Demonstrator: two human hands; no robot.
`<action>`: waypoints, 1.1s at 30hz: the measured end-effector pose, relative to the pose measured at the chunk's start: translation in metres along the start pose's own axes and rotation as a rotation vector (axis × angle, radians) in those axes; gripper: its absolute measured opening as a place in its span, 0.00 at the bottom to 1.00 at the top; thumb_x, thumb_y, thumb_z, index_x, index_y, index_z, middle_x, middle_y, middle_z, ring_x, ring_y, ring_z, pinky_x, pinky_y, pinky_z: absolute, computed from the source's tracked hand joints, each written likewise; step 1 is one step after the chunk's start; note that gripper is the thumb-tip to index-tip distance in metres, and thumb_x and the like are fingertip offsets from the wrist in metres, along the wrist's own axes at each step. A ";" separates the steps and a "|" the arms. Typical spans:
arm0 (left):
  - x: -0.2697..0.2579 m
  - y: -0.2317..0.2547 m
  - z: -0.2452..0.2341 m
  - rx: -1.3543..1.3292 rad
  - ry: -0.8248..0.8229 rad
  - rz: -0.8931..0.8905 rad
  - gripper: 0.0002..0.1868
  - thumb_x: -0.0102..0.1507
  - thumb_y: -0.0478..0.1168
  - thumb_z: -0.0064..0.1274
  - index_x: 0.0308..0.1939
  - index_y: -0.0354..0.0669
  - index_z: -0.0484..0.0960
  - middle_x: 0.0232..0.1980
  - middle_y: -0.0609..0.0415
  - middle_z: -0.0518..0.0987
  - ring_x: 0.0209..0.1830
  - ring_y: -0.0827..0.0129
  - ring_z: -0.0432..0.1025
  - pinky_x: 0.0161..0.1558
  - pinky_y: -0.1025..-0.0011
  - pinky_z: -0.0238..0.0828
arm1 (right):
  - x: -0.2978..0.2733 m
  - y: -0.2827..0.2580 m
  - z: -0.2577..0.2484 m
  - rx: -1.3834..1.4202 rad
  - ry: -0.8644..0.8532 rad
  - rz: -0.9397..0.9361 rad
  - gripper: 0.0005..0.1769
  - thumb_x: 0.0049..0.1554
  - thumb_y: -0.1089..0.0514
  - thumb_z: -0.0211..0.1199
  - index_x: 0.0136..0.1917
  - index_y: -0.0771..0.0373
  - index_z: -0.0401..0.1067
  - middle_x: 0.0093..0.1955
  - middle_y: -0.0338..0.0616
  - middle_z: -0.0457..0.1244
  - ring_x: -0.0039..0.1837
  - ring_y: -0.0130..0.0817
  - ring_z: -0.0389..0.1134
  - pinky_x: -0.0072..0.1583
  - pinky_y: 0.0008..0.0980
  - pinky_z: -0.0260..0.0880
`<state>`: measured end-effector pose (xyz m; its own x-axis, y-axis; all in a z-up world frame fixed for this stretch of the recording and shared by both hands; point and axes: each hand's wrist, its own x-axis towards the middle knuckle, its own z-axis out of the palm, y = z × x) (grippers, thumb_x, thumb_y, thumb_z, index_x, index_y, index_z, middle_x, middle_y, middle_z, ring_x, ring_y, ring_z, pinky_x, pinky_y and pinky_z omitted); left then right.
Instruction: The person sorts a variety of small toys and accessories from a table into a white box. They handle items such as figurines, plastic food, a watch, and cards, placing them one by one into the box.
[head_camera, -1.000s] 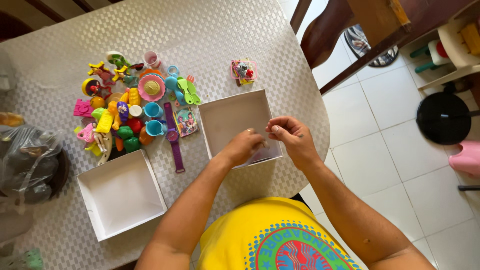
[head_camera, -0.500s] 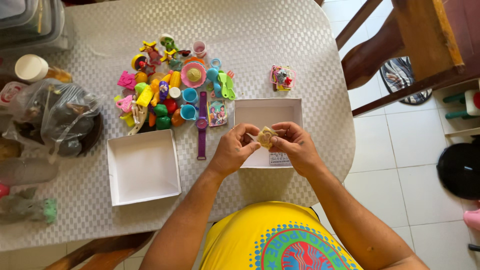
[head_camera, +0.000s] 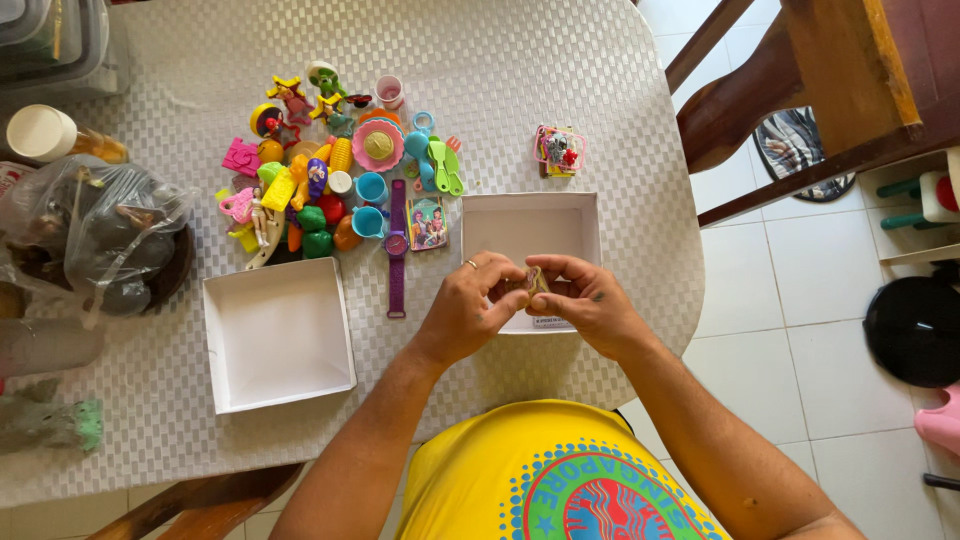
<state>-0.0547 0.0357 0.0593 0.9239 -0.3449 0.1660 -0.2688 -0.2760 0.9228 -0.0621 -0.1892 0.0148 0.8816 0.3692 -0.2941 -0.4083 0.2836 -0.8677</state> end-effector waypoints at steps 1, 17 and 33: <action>0.001 -0.002 0.004 0.045 0.035 0.047 0.07 0.65 0.34 0.57 0.45 0.36 0.81 0.46 0.51 0.80 0.42 0.67 0.77 0.43 0.69 0.77 | 0.000 0.000 0.000 0.007 -0.001 -0.014 0.28 0.58 0.66 0.67 0.71 0.71 0.67 0.58 0.49 0.68 0.57 0.33 0.72 0.60 0.34 0.77; -0.003 -0.007 0.010 0.083 0.162 0.163 0.07 0.66 0.35 0.58 0.47 0.36 0.84 0.54 0.43 0.77 0.44 0.73 0.74 0.43 0.75 0.74 | 0.005 0.010 0.004 0.055 0.069 -0.070 0.25 0.57 0.65 0.67 0.68 0.69 0.68 0.56 0.47 0.68 0.56 0.32 0.72 0.59 0.35 0.78; 0.081 -0.169 -0.099 -0.055 0.472 -0.464 0.08 0.61 0.37 0.63 0.41 0.40 0.82 0.36 0.55 0.84 0.33 0.77 0.77 0.36 0.75 0.76 | 0.017 0.007 -0.007 -0.239 0.190 -0.050 0.17 0.59 0.66 0.65 0.62 0.70 0.72 0.52 0.43 0.68 0.55 0.29 0.70 0.58 0.29 0.75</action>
<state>0.0923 0.1434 -0.0484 0.9640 0.2319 -0.1300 0.1885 -0.2511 0.9494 -0.0485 -0.1870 0.0007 0.9368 0.1815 -0.2990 -0.3160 0.0727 -0.9460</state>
